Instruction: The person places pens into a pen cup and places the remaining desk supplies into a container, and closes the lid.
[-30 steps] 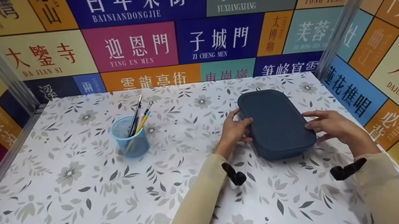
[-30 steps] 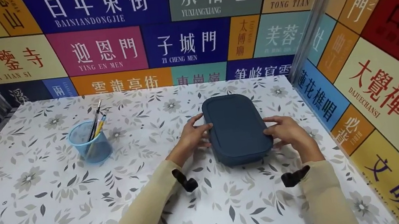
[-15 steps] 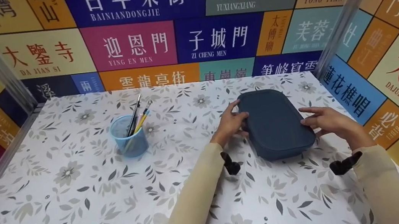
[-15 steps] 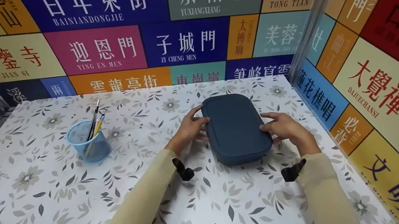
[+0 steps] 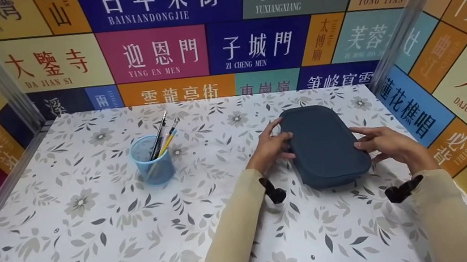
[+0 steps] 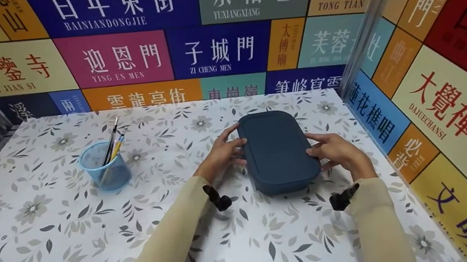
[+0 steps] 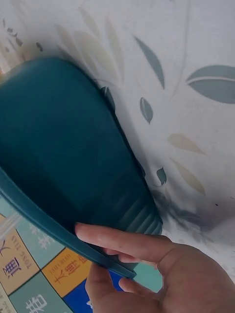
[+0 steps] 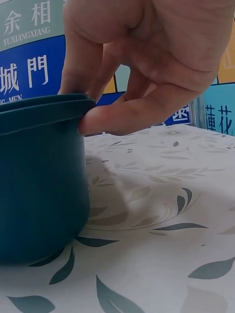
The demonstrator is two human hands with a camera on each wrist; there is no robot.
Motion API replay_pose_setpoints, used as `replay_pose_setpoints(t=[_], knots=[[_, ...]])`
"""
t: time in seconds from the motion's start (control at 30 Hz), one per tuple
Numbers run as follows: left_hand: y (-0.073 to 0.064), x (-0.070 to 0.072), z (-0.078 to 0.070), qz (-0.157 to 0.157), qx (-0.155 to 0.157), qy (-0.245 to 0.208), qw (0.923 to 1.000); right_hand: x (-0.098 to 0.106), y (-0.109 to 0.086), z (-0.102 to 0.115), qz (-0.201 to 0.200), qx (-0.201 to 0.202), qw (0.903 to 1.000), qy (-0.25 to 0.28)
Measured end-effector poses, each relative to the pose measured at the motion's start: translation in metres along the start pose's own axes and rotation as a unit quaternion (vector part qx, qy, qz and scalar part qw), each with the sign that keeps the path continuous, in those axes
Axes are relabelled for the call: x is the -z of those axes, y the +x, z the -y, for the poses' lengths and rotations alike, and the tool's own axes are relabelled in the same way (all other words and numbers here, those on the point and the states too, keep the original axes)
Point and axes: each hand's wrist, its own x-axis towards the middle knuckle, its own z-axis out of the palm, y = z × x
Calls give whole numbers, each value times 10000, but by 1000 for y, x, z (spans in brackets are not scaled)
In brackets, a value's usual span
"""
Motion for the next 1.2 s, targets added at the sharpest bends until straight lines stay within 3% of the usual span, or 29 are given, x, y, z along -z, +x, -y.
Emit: replay_pose_setpoints(t=[0.47, 0.83, 1.07, 1.2], knots=[[0, 4, -1, 95, 119, -270, 9995, -4, 4, 2, 8, -62, 10000, 61], [-1, 2, -6, -303, 220, -33, 9993, -4, 8, 1, 66, -18, 9998, 210], [-6, 0, -1, -144, -264, 246, 9992, -1, 7, 1, -8, 1, 9999, 103], [-10, 5, -1, -116, -402, 777, 9961, -3, 5, 2, -53, -66, 10000, -28]])
